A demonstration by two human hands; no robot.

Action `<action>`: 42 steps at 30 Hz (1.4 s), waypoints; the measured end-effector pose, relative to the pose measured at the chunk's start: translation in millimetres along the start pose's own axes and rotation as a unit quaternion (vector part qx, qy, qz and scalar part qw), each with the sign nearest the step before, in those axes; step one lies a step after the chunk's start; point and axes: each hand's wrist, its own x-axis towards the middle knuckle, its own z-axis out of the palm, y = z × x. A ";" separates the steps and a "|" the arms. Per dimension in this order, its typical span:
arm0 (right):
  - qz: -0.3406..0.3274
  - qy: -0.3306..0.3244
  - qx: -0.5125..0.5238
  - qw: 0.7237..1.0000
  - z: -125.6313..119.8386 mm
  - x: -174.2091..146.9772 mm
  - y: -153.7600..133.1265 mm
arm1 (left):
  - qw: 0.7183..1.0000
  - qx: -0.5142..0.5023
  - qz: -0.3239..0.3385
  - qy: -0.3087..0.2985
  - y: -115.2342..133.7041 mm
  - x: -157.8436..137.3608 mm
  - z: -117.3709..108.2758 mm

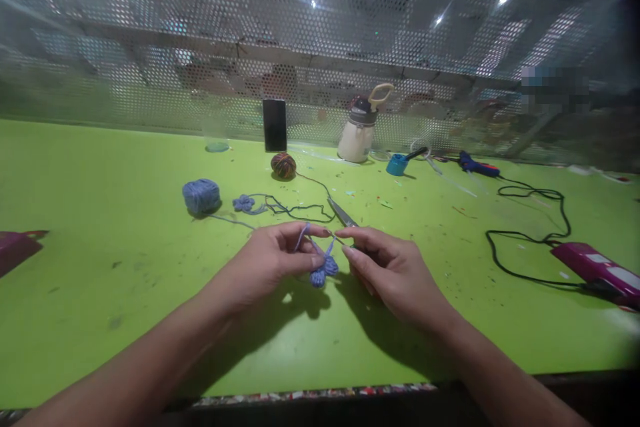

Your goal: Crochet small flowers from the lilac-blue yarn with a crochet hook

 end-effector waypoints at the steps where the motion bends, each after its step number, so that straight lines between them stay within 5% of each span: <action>1: -0.008 0.005 -0.008 1.000 0.1 -0.3 -0.2 | 1.000 0.000 0.004 -0.006 -0.3 0.0 -0.4; 9: -0.012 -0.004 -0.003 1.000 -1.8 -3.5 -0.2 | 1.000 -0.010 0.009 -0.004 2.1 -1.2 -1.9; 19: 0.028 0.060 0.002 0.998 2.6 -2.3 0.5 | 0.997 0.053 0.047 -0.028 3.8 -3.7 2.1; 28: 0.120 0.019 0.129 0.984 -5.9 6.7 1.2 | 0.995 0.096 0.016 0.038 6.8 3.6 1.2; 33: 0.044 -0.006 -0.023 0.999 -20.3 13.1 -6.8 | 0.998 -0.001 -0.002 0.068 4.1 6.4 -2.0; 37: -0.029 -0.059 -0.163 0.984 -31.2 17.7 -17.0 | 0.998 -0.027 -0.025 0.046 4.9 4.8 -4.8; 42: -0.046 -0.095 -0.208 0.972 -38.0 20.5 -24.6 | 0.999 -0.036 -0.019 0.032 6.2 4.2 -6.6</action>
